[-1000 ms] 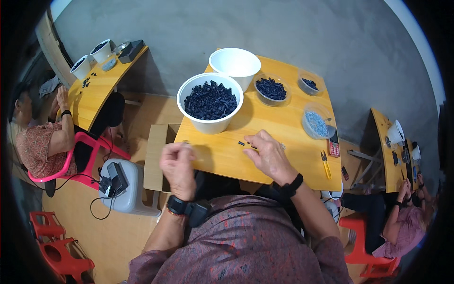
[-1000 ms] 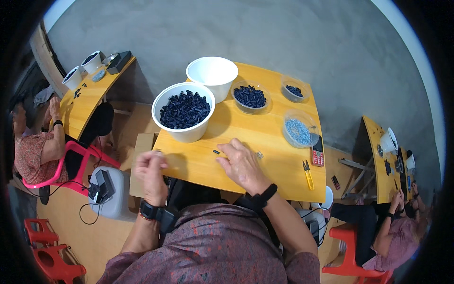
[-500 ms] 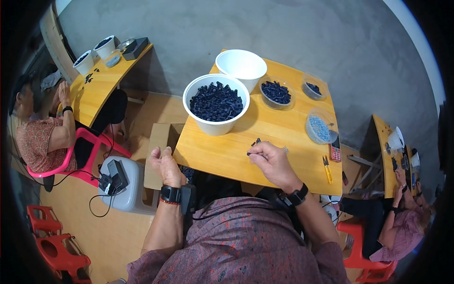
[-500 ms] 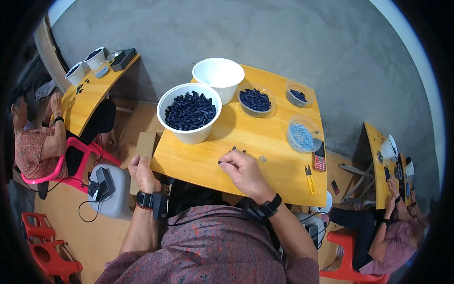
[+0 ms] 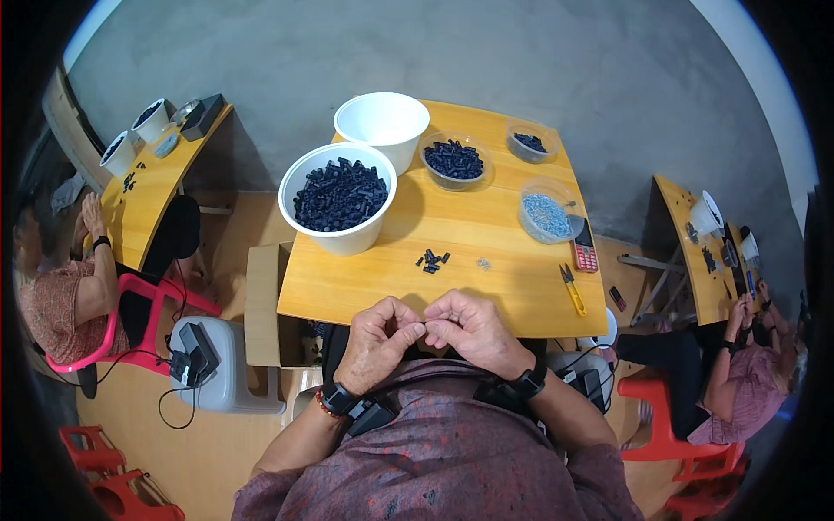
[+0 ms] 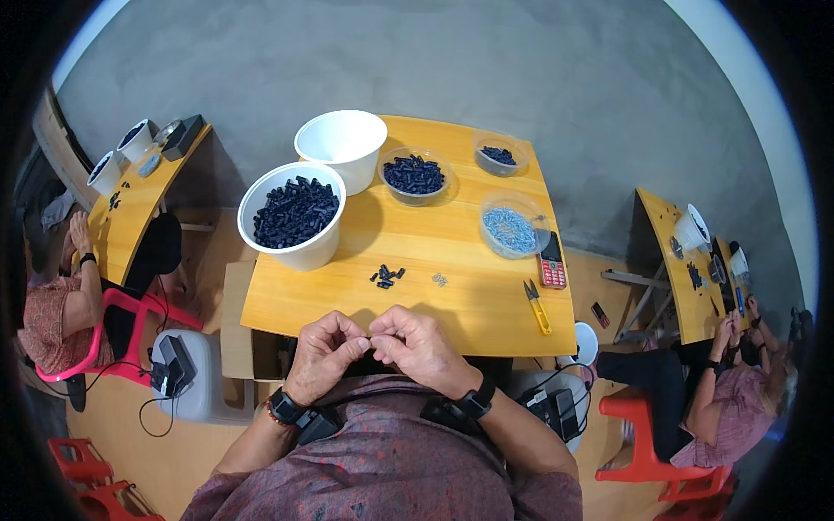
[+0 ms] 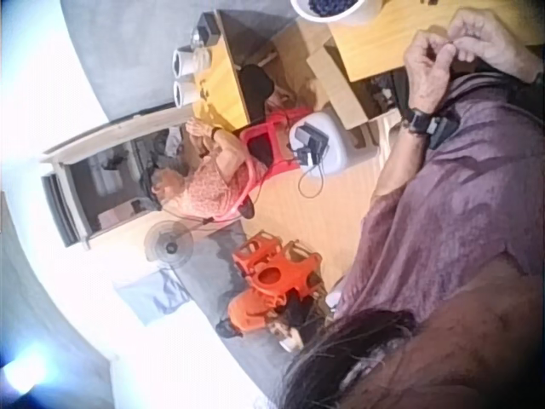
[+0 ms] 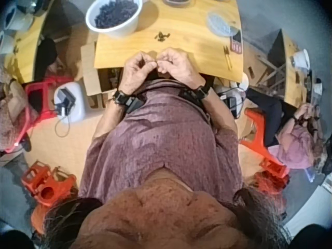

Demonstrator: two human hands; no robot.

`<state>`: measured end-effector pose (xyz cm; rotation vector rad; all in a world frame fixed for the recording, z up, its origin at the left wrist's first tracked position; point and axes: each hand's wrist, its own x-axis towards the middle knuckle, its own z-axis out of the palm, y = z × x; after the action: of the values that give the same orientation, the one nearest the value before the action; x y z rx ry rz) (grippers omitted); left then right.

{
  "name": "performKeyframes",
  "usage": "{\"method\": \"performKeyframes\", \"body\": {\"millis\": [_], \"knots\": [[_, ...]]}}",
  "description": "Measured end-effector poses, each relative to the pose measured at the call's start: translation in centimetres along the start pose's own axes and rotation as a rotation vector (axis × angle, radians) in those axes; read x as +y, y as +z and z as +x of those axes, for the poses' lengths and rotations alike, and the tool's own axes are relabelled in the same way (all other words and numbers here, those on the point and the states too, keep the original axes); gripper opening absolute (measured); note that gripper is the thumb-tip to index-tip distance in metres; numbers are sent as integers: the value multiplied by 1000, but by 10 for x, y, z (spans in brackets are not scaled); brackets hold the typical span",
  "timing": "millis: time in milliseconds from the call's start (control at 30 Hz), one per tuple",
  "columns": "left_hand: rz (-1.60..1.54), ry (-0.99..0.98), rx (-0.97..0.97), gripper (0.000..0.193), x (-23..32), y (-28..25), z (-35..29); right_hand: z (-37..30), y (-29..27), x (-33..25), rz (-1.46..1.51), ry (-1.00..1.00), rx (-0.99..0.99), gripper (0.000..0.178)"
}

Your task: Assembling small black plastic components by inserting small metal pins or screws.

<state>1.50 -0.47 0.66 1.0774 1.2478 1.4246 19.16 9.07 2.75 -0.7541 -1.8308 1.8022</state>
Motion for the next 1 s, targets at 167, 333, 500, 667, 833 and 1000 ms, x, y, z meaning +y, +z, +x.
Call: {"method": "performKeyframes", "body": {"millis": [167, 333, 500, 667, 833, 1000], "knots": [[-48, -43, -73, 9, -6, -2, 0, -3, -7, 4, 81, 34, -95, 11], [-199, -94, 82, 6, 7, 3, 3, 12, -64, 18, -466, -209, 270, 8], [-167, -95, 82, 9, 4, -3, 2, 23, -91, 6, -870, -305, 445, 10], [-189, -113, 107, 9, 4, -4, 3, 25, -88, 0, -886, -311, 312, 5], [-227, -112, 99, 10, -2, -6, 4, 24, -85, 2, -956, -267, 287, 6], [-296, -124, 84, 11, -2, -8, 4, 18, -81, 5, -1045, -256, 209, 6]]}}
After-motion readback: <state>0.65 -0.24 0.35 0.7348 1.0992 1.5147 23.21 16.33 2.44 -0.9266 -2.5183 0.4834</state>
